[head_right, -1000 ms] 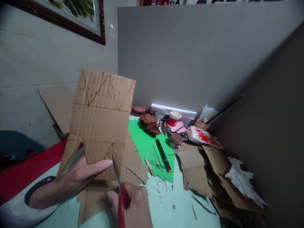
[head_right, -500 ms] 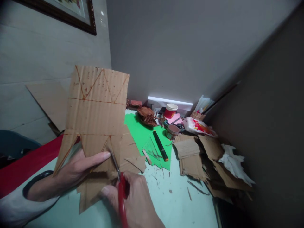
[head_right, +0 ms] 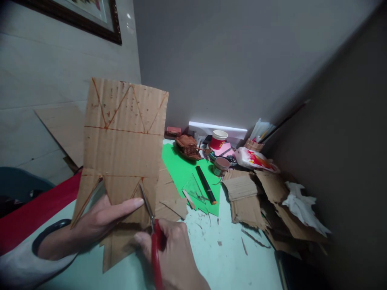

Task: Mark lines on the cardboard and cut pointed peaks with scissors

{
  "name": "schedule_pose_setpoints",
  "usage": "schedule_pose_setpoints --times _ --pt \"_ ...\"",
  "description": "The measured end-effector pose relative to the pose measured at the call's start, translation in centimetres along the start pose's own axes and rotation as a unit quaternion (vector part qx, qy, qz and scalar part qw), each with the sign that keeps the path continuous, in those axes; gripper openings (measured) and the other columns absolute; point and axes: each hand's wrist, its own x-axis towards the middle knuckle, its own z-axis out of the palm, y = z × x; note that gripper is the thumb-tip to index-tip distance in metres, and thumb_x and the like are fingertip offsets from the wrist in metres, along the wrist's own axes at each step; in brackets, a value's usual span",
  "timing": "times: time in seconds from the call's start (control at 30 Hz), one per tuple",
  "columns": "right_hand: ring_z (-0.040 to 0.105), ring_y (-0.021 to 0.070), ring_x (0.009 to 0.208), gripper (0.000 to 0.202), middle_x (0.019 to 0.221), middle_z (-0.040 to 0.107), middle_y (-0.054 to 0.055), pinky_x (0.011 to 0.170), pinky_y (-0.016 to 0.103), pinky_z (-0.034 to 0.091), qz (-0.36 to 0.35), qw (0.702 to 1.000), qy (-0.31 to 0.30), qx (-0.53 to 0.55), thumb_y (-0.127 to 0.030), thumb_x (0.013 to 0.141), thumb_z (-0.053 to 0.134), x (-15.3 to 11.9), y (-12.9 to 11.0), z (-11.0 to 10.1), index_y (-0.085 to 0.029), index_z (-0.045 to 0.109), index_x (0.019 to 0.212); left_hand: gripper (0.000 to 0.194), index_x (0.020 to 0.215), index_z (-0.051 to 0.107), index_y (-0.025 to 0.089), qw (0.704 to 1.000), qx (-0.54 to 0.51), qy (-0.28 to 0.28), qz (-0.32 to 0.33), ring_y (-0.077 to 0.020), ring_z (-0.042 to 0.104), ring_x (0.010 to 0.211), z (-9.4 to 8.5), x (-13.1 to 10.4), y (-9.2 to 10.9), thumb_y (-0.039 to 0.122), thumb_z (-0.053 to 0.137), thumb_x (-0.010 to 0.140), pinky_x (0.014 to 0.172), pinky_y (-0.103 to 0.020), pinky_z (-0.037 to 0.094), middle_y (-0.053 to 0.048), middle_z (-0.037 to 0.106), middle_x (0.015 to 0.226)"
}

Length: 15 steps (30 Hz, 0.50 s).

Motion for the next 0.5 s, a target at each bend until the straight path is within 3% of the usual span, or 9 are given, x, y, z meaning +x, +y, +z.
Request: schedule_pose_setpoints --times 0.23,0.37,0.5 --pt "0.036 0.0114 0.053 0.047 0.053 0.039 -0.003 0.050 0.027 0.025 -0.008 1.000 0.016 -0.011 -0.053 0.091 0.051 0.21 -0.07 0.53 -0.020 0.047 0.058 0.057 0.136 0.062 0.028 1.000 -0.021 0.000 -0.006 -0.0353 0.063 0.127 0.15 0.16 -0.43 0.053 0.070 0.085 0.111 -0.053 0.049 -0.006 0.076 0.122" --pt "0.032 0.0108 0.053 0.047 0.053 0.035 -0.004 0.048 0.027 0.022 0.000 1.000 0.013 -0.013 -0.051 0.091 0.051 0.16 -0.41 0.33 -0.020 0.044 0.057 0.057 0.137 0.061 0.031 1.000 -0.029 0.011 -0.005 -0.0364 0.067 0.121 0.29 0.20 -0.10 0.052 0.071 0.085 0.111 -0.057 0.049 -0.005 0.079 0.115" --pt "0.031 0.0107 0.052 0.049 0.053 0.034 -0.004 0.047 0.027 0.022 0.014 1.000 0.008 -0.013 -0.056 0.089 0.054 0.24 -0.24 0.08 -0.020 0.044 0.057 0.062 0.139 0.058 0.031 0.998 -0.048 0.026 0.022 -0.0351 0.066 0.123 0.21 0.35 -0.04 0.046 0.077 0.082 0.120 -0.054 0.039 -0.004 0.078 0.116"
